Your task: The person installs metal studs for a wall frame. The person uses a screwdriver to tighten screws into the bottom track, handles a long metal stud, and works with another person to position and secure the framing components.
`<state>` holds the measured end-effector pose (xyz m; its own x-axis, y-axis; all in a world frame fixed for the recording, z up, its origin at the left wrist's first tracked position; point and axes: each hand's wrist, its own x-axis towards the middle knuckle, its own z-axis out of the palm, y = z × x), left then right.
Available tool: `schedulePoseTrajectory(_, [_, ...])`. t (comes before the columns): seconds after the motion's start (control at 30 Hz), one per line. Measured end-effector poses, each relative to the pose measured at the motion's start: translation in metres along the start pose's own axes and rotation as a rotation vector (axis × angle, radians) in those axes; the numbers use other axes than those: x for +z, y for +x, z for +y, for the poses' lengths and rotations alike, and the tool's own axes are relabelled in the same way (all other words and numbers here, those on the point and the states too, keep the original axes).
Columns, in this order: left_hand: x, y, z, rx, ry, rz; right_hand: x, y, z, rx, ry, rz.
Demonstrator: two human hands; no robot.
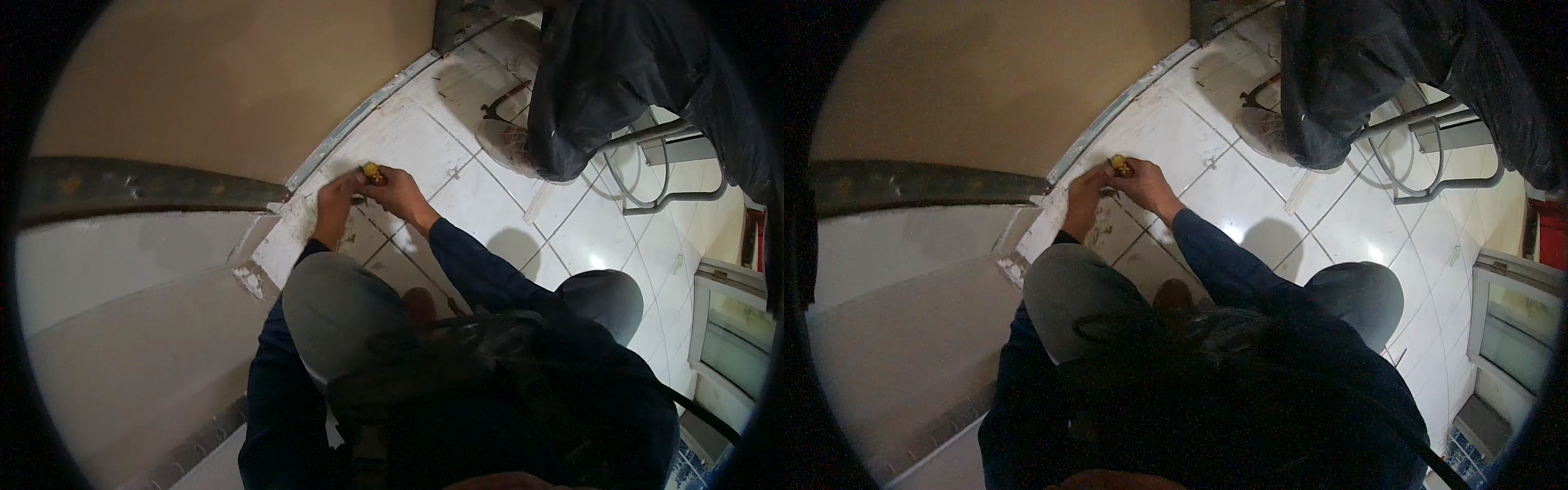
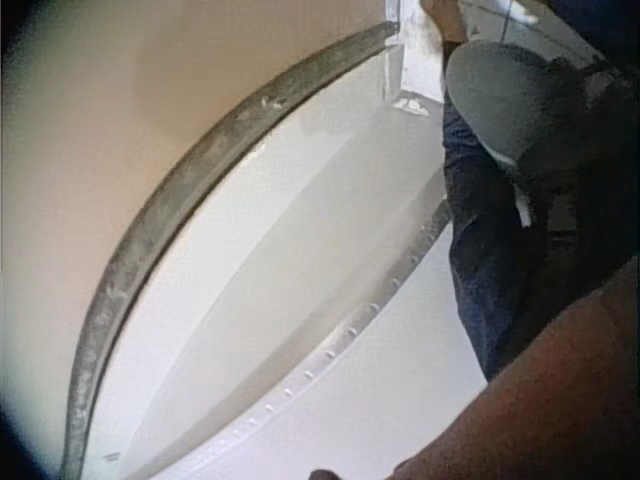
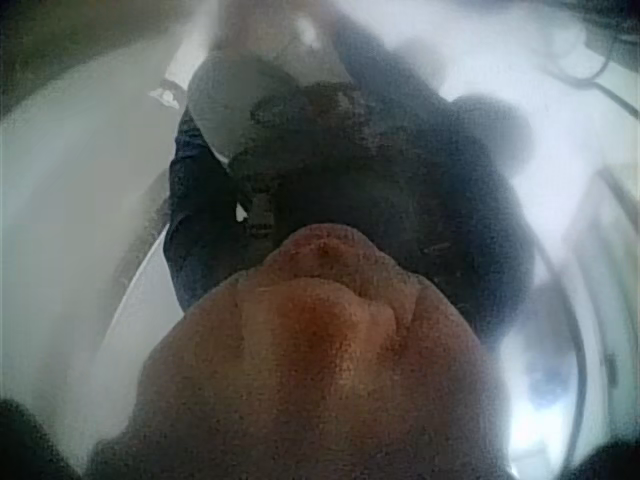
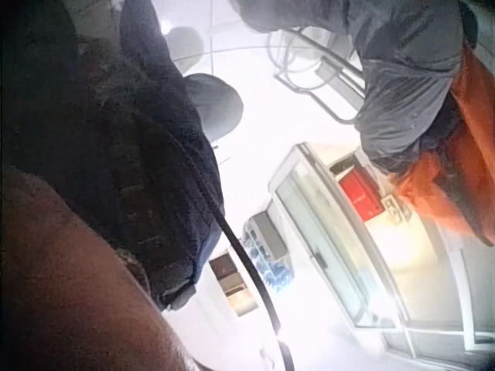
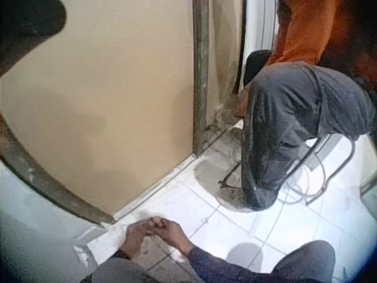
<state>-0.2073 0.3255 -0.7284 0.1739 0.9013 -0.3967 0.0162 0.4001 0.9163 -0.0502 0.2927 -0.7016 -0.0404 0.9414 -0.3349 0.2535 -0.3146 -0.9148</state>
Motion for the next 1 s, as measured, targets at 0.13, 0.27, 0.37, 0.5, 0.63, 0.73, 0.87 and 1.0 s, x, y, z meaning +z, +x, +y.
schedulePoseTrajectory(0.13, [-0.016, -0.011, 0.093, 0.236, 0.059, 0.050, 0.013, -0.009, -0.037, -0.146, 0.349, 0.105])
schedulePoseTrajectory(0.27, [0.001, -0.023, 0.206, 0.409, 0.068, 0.002, 0.009, -0.022, -0.060, -0.256, 0.337, 0.123])
schedulePoseTrajectory(0.37, [0.026, -0.049, 0.266, 0.526, 0.144, -0.061, 0.011, -0.044, -0.094, -0.312, 0.500, 0.057])
schedulePoseTrajectory(0.5, [0.047, -0.072, 0.289, 0.587, 0.171, -0.094, 0.001, -0.069, -0.134, -0.403, 0.677, 0.102])
schedulePoseTrajectory(0.63, [0.067, -0.088, 0.282, 0.617, -0.031, -0.081, -0.020, -0.078, -0.141, -0.483, 0.644, 0.124])
schedulePoseTrajectory(0.73, [0.071, -0.099, 0.282, 0.636, -0.047, -0.076, -0.030, -0.085, -0.145, -0.521, 0.567, 0.156])
schedulePoseTrajectory(0.87, [0.078, -0.109, 0.282, 0.681, 0.076, -0.099, -0.040, -0.084, -0.144, -0.659, 0.430, 0.263])
schedulePoseTrajectory(1.0, [0.073, -0.116, 0.282, 0.719, 0.030, -0.127, -0.040, -0.090, -0.149, -0.649, 0.414, 0.271])
